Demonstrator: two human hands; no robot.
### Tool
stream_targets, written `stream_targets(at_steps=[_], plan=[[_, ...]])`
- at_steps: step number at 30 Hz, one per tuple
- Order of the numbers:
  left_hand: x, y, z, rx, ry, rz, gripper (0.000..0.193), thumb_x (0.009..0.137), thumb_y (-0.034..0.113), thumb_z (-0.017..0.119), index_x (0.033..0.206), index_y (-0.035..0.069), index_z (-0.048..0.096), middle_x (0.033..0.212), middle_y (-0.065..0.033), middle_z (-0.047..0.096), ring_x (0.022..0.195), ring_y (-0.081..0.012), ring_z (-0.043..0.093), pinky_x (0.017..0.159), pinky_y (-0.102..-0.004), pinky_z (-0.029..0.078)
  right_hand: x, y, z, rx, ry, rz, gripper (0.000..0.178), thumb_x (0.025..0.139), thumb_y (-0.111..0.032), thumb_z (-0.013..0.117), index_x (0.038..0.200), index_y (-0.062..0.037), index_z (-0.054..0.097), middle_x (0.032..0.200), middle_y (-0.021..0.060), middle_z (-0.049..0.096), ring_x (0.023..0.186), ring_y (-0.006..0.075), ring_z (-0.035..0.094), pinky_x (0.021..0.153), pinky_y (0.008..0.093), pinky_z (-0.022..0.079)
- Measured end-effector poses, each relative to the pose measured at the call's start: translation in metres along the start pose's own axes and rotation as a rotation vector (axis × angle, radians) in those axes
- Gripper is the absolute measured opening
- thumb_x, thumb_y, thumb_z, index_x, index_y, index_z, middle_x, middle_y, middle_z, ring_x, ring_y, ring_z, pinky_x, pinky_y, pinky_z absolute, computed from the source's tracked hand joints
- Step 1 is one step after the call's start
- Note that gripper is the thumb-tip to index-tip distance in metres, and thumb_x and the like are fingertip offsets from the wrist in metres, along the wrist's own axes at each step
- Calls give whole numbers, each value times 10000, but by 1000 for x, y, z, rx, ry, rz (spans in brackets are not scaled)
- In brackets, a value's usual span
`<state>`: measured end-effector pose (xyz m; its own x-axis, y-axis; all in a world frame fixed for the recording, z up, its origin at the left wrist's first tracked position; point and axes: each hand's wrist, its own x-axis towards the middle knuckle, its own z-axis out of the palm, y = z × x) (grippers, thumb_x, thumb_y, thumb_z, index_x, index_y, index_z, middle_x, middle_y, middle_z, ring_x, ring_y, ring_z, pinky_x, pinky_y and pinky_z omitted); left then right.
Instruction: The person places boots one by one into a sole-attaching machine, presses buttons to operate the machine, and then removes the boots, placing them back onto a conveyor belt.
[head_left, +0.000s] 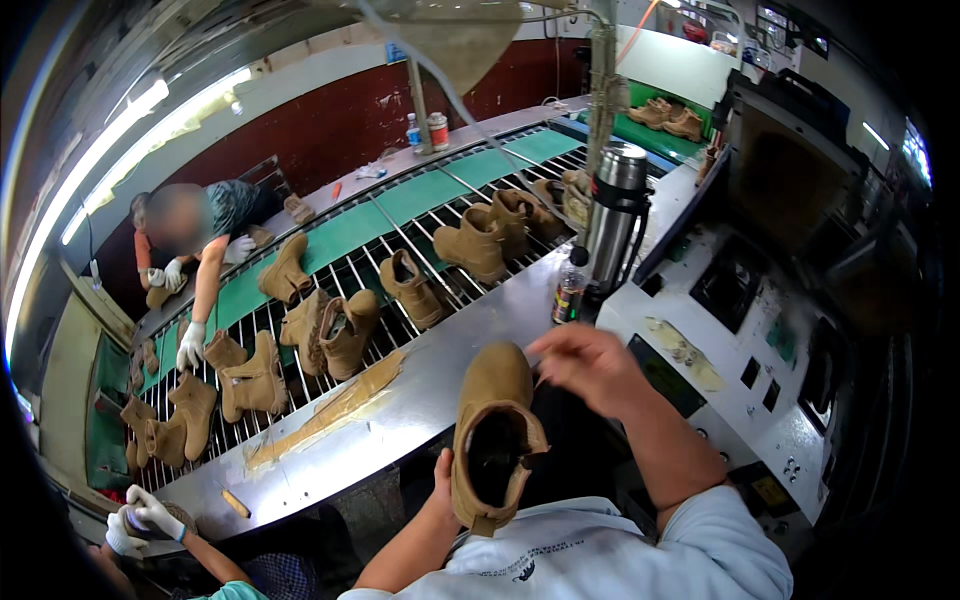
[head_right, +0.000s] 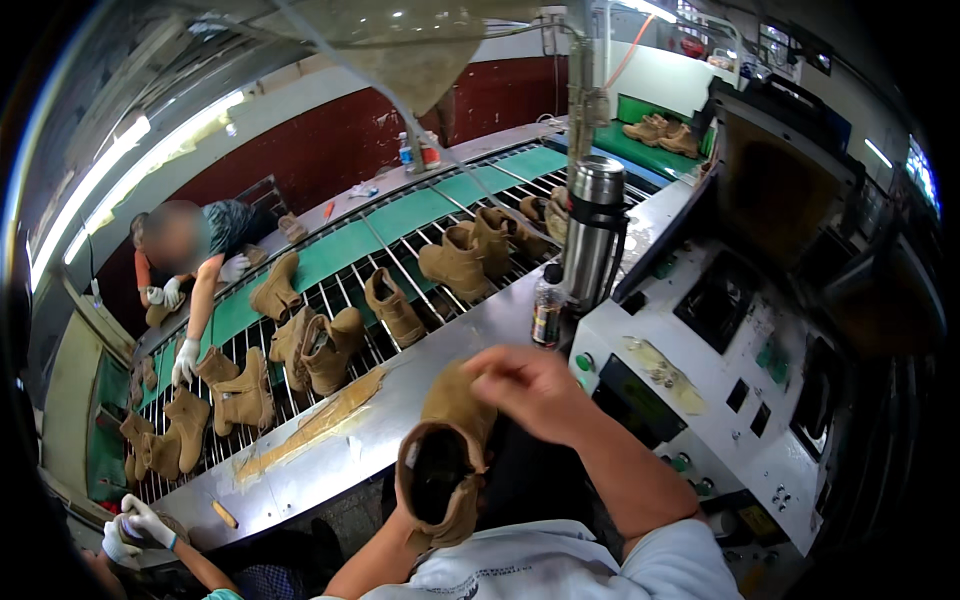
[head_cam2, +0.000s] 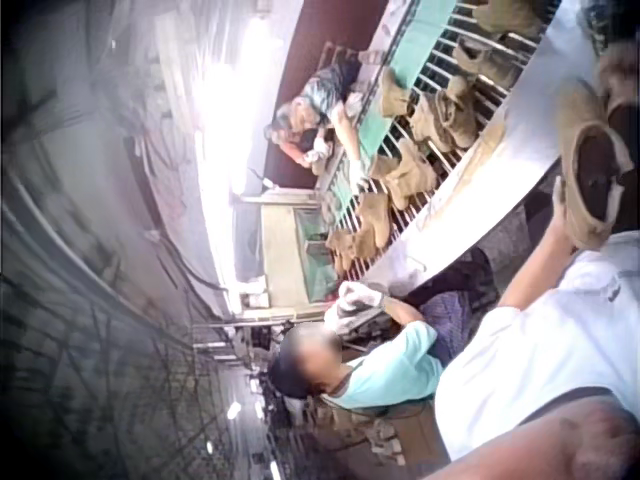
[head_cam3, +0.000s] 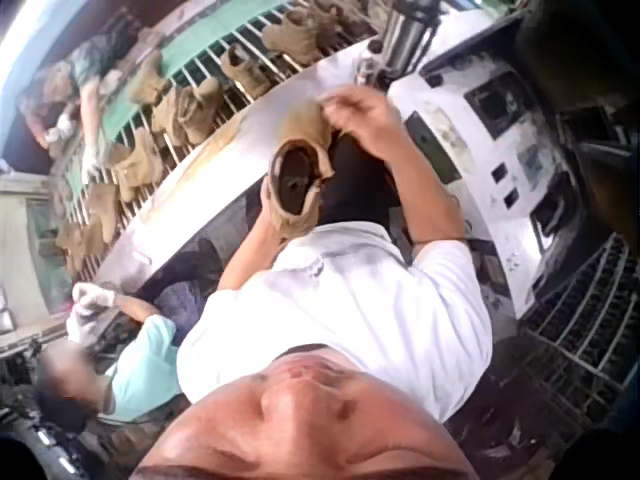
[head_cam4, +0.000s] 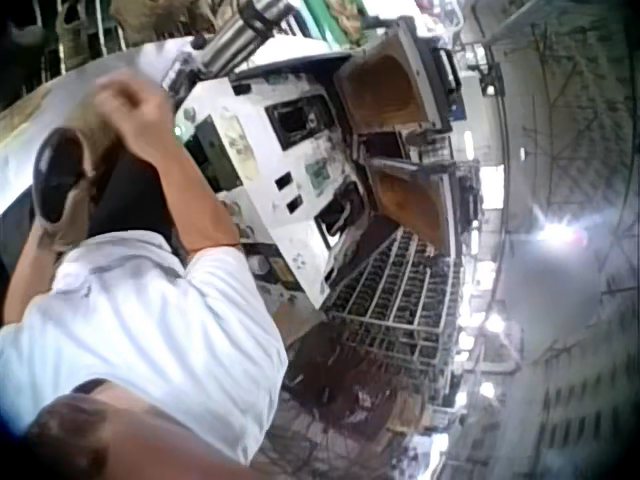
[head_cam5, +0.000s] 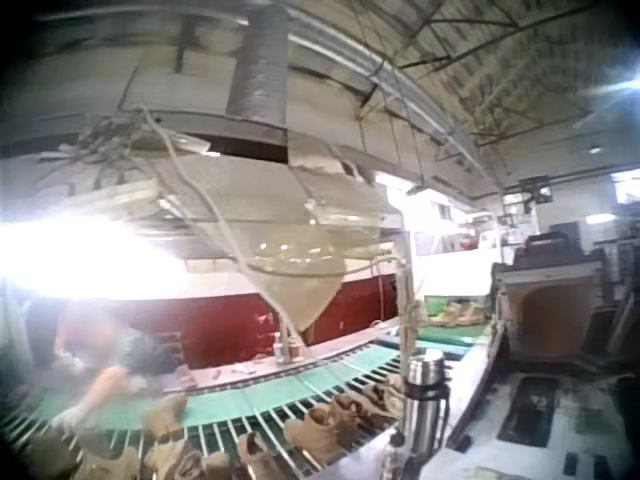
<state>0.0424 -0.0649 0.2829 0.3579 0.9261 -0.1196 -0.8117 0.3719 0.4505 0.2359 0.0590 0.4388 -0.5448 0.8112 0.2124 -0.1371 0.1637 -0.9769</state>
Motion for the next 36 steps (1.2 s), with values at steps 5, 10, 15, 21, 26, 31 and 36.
stream_targets(at_steps=[5, 10, 15, 21, 26, 31, 36], plan=[[41, 11, 92, -152, -103, -217, 576, 942, 372, 467, 1375, 8, 365, 1332, -183, 468, 1057, -305, 575, 872, -490, 508, -64, 79, -41, 279, 478, -128, 706, 825, -114, 672, 1405, -59, 275, 1119, 78, 502, 928, 147, 539, 854, 252, 421], [108, -9, 19, 987, -164, -119, 436, 923, 366, 541, 1072, -36, 621, 936, -102, 659, 832, -143, 625, 744, -291, 512, -99, 111, -25, 1095, 139, 24, 831, 863, -618, 380, 1438, -36, 238, 1438, 181, 339, 1313, 318, 363, 1090, 433, 291], [123, -40, 41, 1061, 37, -13, 253, 925, 178, 588, 1037, -45, 635, 777, -79, 668, 750, -113, 633, 675, -232, 510, -139, 145, -85, 1097, 526, -38, 792, 823, -593, 441, 1374, -30, 365, 1335, 194, 468, 1212, 350, 473, 1042, 463, 361], [154, -18, -27, 958, 81, -127, 247, 935, 166, 556, 994, -63, 624, 793, -113, 669, 718, -173, 650, 671, -278, 535, -201, 135, -167, 825, 928, 8, 580, 775, -356, 544, 1269, -54, 511, 1236, 132, 572, 1121, 302, 542, 984, 431, 409], [178, 10, -96, 891, 354, 157, 230, 918, 146, 543, 823, -53, 608, 663, -125, 633, 555, -206, 625, 552, -308, 530, -164, 54, -228, -19, 1285, -159, 847, 680, -125, 679, 1430, -76, 287, 1332, 118, 469, 1188, 269, 477, 993, 374, 396], [190, 34, -156, 890, 568, 313, 278, 903, 100, 530, 664, -36, 567, 571, -72, 565, 496, -131, 534, 499, -256, 450, -115, -10, -332, -607, 1338, -1, 923, 618, -102, 769, 1424, -72, 320, 1298, 145, 504, 1156, 245, 510, 967, 339, 412], [193, 37, -171, 995, 637, 273, 343, 905, 118, 532, 598, -35, 553, 513, -62, 540, 445, -110, 496, 446, -250, 404, -66, -29, -434, -896, 1342, 415, 894, 611, -268, 782, 1389, -59, 395, 1289, 164, 533, 1153, 262, 535, 960, 331, 416]])
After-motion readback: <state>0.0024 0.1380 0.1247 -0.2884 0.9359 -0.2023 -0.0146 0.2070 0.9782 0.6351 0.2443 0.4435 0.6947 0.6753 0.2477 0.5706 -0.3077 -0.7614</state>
